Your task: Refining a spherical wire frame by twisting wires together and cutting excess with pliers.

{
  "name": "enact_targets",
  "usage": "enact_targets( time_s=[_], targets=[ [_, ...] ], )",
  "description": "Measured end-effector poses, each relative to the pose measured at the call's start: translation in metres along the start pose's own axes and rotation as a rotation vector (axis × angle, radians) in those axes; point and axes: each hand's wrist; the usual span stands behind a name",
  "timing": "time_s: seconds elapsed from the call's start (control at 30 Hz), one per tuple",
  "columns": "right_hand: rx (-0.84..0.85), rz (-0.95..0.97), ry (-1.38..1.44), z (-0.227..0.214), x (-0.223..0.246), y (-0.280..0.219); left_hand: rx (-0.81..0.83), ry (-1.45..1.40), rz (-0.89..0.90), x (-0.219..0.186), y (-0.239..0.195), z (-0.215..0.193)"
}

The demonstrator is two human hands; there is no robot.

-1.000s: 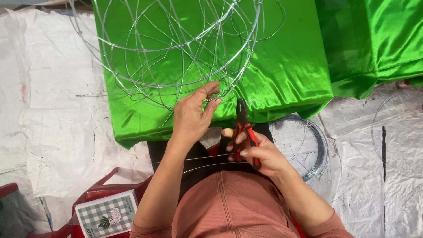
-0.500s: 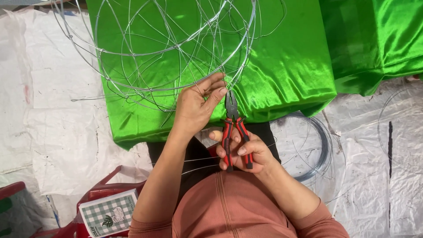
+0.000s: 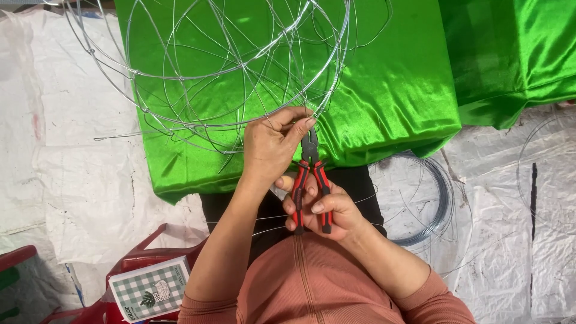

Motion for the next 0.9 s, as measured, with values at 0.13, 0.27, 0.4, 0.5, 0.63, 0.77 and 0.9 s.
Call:
enact_targets(
  time_s=[0.13, 0.27, 0.4, 0.5, 0.63, 0.77, 0.9],
  targets=[
    [-0.053, 0.006, 0.018, 0.001, -0.003, 0.002, -0.036, 0.007, 0.063, -0.006, 0.000, 0.000],
    [-0.098, 0.019, 0.008, 0.002, -0.004, 0.001, -0.055, 0.003, 0.086, -0.003, 0.000, -0.001],
    [-0.233, -0.025, -0.042, 0.012, -0.008, 0.000, -0.060, 0.012, 0.104, -0.002, 0.000, 0.000],
    [-0.302, -0.054, -0.065, 0.025, -0.009, 0.001, -0.053, 0.029, 0.107, 0.001, 0.001, 0.002],
    [-0.380, -0.085, -0.059, 0.039, -0.013, 0.002, -0.057, 0.067, 0.112, 0.004, 0.002, 0.003],
    [-0.444, -0.073, -0.045, 0.054, -0.012, 0.005, -0.034, 0.074, 0.136, 0.009, 0.007, 0.002],
    [-0.499, -0.036, -0.044, 0.072, -0.004, 0.005, 0.021, 0.040, 0.099, 0.016, 0.012, 0.003]
  ],
)
Point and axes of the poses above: each hand's wrist, its own y-axis towards the middle knuckle, its own z-axis out of the palm, x = y × z, and after that the axes turned 5 degrees about -x, right-handed
